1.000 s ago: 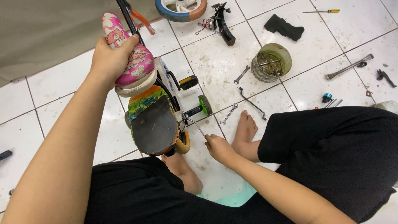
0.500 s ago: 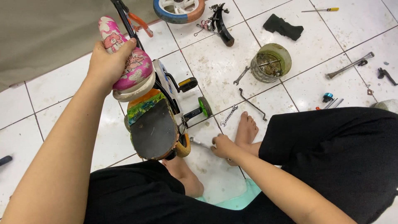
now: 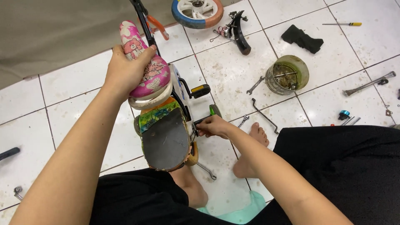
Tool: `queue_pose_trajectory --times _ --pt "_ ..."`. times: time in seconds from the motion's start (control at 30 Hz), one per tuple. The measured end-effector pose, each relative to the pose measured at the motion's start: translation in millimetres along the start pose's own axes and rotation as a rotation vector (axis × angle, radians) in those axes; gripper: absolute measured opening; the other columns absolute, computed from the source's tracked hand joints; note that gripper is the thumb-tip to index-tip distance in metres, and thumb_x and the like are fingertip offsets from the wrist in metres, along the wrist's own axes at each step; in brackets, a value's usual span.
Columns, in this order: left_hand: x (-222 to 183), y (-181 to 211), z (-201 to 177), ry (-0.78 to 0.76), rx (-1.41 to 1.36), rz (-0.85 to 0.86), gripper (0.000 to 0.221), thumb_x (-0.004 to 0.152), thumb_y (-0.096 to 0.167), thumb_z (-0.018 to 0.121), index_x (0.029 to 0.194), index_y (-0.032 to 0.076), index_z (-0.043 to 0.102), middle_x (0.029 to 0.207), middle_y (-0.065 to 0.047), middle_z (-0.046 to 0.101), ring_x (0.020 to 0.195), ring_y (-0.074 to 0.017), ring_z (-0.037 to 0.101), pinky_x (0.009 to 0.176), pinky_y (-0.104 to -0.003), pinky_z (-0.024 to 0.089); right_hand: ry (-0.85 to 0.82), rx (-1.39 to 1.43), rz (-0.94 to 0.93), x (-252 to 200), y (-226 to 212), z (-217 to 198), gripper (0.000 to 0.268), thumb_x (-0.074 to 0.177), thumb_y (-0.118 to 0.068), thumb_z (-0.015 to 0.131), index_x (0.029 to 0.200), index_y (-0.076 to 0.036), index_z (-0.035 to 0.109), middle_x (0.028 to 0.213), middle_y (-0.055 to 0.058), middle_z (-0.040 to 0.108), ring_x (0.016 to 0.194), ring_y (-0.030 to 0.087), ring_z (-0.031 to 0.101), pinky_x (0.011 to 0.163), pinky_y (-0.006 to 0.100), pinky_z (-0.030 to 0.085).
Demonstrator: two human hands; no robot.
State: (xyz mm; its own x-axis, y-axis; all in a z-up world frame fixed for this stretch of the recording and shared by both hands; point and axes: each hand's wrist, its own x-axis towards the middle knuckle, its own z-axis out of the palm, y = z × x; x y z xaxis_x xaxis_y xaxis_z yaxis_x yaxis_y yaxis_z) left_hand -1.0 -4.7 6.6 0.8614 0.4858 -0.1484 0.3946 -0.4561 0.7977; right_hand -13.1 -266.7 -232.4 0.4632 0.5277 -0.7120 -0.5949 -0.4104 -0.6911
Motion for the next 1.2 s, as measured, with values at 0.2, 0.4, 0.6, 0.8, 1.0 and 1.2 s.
queue_pose_trajectory --times 0.2,0.4,0.6,0.8,1.0,1.2 --pt "0.2 -2.9 1.0 0.006 0.018 0.016 0.062 0.094 0.049 0.071 0.121 -0.003 0.052 0.096 -0.014 0.070 0.067 -0.0168 0.076 0.048 -0.023 0.062 0.002 -0.084 -0.075 -4.5 -2.0 3.9 0.021 0.098 -0.013 0.069 0.085 0.004 0.074 0.078 0.013 0.075 0.070 0.018 0.073 0.062 0.027 0.056" --pt "1.4 -8.4 2.9 0.006 0.017 0.057 0.062 0.097 0.048 0.070 0.122 -0.005 0.050 0.092 -0.015 0.070 0.064 -0.0181 0.078 0.046 -0.024 0.063 0.111 0.097 -0.084 -20.4 40.4 28.0 0.029 0.102 -0.020 0.054 0.104 0.003 0.070 0.082 0.013 0.072 0.070 0.020 0.068 0.062 0.031 0.052" --pt "3.8 -13.9 3.8 0.029 0.027 0.076 0.063 0.094 0.050 0.072 0.121 -0.004 0.053 0.093 -0.015 0.072 0.064 -0.0163 0.078 0.046 -0.022 0.063 0.304 -0.807 -0.358 -14.0 182.1 70.8 0.028 0.093 -0.026 0.054 0.104 -0.003 0.065 0.097 0.014 0.069 0.082 0.035 0.066 0.074 0.042 0.055" --pt "6.4 -12.2 5.2 0.044 0.042 0.040 0.066 0.091 0.052 0.073 0.121 -0.003 0.054 0.095 -0.015 0.072 0.066 -0.0170 0.078 0.049 -0.024 0.063 0.166 -1.178 -0.488 -12.9 203.5 51.7 0.019 0.084 -0.017 0.059 0.095 -0.003 0.064 0.100 0.015 0.063 0.084 0.039 0.066 0.072 0.047 0.055" --pt "8.0 -21.3 6.8 0.064 0.048 0.088 0.067 0.089 0.054 0.073 0.123 -0.001 0.054 0.096 -0.014 0.073 0.068 -0.0169 0.079 0.050 -0.023 0.065 0.147 -1.225 -0.512 -23.8 213.0 76.9 0.038 0.088 -0.039 0.066 0.097 -0.003 0.066 0.092 0.016 0.067 0.080 0.038 0.066 0.072 0.045 0.054" --pt "10.0 -23.0 5.4 0.060 0.054 0.100 0.067 0.090 0.056 0.071 0.123 0.000 0.054 0.096 -0.014 0.073 0.068 -0.0173 0.081 0.050 -0.022 0.067 0.012 -1.283 -0.263 -22.0 183.2 82.3 0.010 0.084 -0.009 0.060 0.080 -0.005 0.069 0.074 0.013 0.068 0.068 0.033 0.067 0.067 0.040 0.056"
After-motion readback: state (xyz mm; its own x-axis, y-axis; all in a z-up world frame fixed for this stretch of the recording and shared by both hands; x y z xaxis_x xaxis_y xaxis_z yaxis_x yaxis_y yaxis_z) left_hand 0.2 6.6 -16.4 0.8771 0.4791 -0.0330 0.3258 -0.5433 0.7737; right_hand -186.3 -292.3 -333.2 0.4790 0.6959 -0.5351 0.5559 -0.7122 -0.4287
